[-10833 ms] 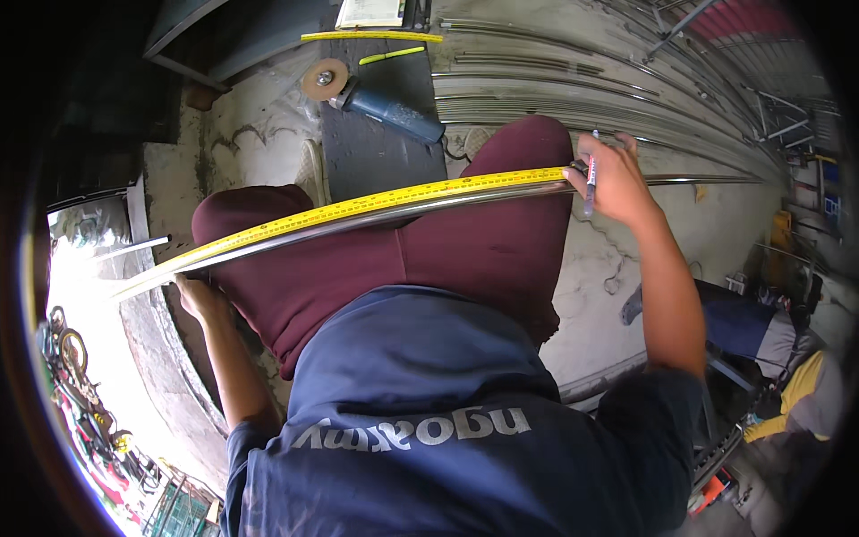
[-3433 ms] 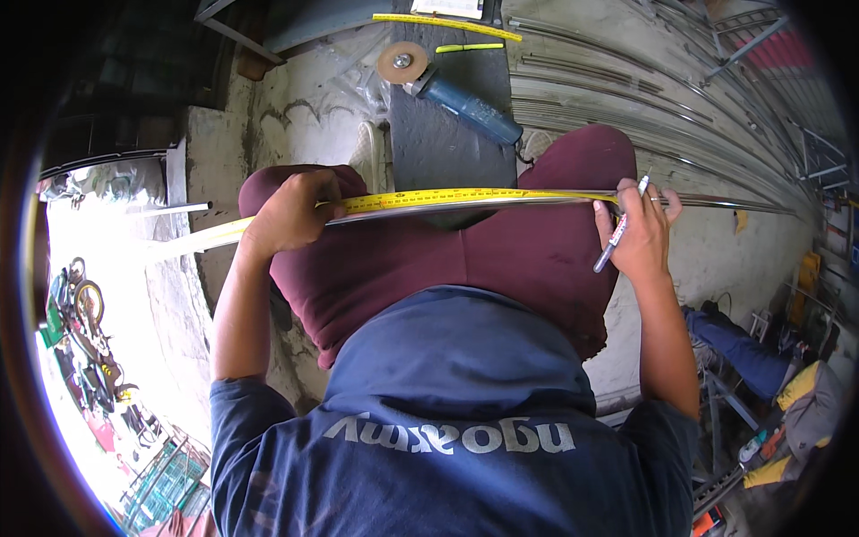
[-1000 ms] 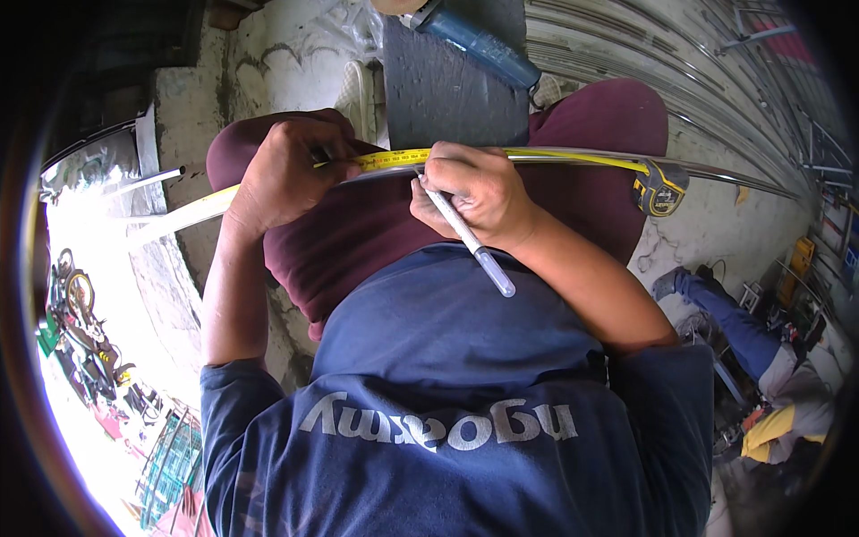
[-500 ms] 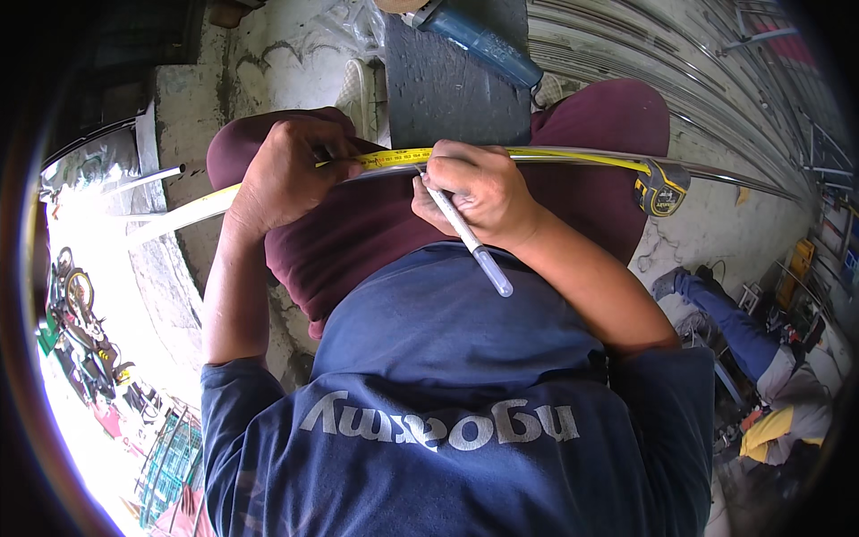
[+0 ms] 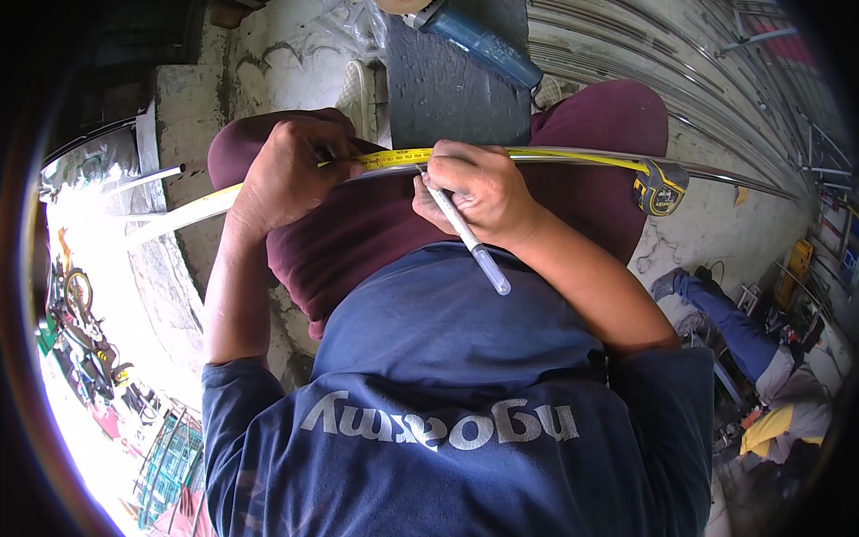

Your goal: Measuring a metal pipe with tape and marking it, then cutting it with an angle grinder.

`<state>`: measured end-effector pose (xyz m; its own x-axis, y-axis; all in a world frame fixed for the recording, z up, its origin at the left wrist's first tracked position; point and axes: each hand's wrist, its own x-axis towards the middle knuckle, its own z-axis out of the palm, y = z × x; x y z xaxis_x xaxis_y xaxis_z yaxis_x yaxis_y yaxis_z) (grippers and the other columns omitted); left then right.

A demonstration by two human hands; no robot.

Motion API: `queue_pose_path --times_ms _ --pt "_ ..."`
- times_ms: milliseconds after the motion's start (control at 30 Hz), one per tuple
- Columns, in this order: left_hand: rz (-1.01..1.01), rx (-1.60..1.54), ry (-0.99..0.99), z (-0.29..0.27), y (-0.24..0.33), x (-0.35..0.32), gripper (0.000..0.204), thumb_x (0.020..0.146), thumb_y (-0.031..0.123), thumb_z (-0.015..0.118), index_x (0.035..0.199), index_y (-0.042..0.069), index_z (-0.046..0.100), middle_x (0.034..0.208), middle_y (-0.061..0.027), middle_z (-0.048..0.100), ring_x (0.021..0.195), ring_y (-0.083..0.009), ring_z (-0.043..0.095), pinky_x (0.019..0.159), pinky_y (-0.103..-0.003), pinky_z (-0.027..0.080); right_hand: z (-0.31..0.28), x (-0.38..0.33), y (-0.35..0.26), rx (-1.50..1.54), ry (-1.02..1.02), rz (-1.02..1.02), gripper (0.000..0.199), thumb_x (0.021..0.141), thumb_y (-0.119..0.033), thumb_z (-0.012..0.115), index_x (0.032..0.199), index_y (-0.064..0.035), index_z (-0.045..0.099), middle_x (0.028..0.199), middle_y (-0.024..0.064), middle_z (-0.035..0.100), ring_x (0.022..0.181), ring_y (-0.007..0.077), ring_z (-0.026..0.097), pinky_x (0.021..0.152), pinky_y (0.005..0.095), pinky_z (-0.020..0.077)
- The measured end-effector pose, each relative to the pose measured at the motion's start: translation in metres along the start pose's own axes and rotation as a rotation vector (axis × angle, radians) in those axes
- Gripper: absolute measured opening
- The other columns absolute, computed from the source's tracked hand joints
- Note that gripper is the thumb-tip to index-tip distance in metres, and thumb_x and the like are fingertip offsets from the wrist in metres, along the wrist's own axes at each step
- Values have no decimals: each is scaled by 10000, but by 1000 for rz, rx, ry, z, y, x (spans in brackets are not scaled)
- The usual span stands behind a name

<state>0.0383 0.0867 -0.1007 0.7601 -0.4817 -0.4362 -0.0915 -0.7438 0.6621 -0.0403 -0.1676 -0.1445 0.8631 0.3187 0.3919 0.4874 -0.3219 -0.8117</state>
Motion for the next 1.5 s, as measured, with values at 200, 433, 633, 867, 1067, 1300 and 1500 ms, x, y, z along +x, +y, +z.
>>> queue_pose_path --times_ms 200,433,633,867,1067,1300,1500 --pt "-5 -3 -2 0 1 0 124 820 26 828 869 -35 731 900 -134 769 810 -238 727 780 -352 569 1 0 0 0 2 -1 326 715 108 836 779 -29 548 750 92 624 539 195 590 502 297 479" --pt "2 -2 4 0 0 0 137 821 31 833 850 -36 717 904 -134 769 809 -232 728 784 -345 571 -1 1 -2 5 -15 8 329 709 104 834 775 -31 541 747 93 622 533 194 584 498 297 475" --pt "6 -21 5 -1 1 -2 146 820 31 836 844 -37 709 895 -138 764 808 -232 728 782 -344 570 2 2 -6 39 23 51 329 717 55 800 694 -51 489 700 80 535 526 270 556 496 388 464" --pt "-1 -13 10 -1 2 -1 153 812 32 841 839 -39 708 883 -141 759 792 -231 716 773 -350 565 2 0 -4 31 27 37 325 712 52 806 711 -55 498 705 78 542 530 269 568 496 380 471" --pt "1 -5 15 0 1 -1 153 809 34 843 839 -38 712 881 -145 754 792 -239 714 768 -355 563 2 -1 -5 27 32 26 327 711 55 804 720 -62 499 700 75 542 524 258 569 497 383 476" --pt "49 -11 49 -1 1 -2 179 826 136 852 871 -8 754 782 -182 740 756 -347 739 758 -418 588 -1 -4 -13 49 27 -19 324 705 69 793 722 -69 500 688 74 556 537 257 577 502 369 467" --pt "60 -7 40 -2 -1 0 187 826 144 850 878 -6 753 776 -184 736 757 -352 737 759 -417 587 -9 -5 -24 50 -1 -87 326 713 70 796 728 -76 505 703 82 591 562 254 614 513 353 489"
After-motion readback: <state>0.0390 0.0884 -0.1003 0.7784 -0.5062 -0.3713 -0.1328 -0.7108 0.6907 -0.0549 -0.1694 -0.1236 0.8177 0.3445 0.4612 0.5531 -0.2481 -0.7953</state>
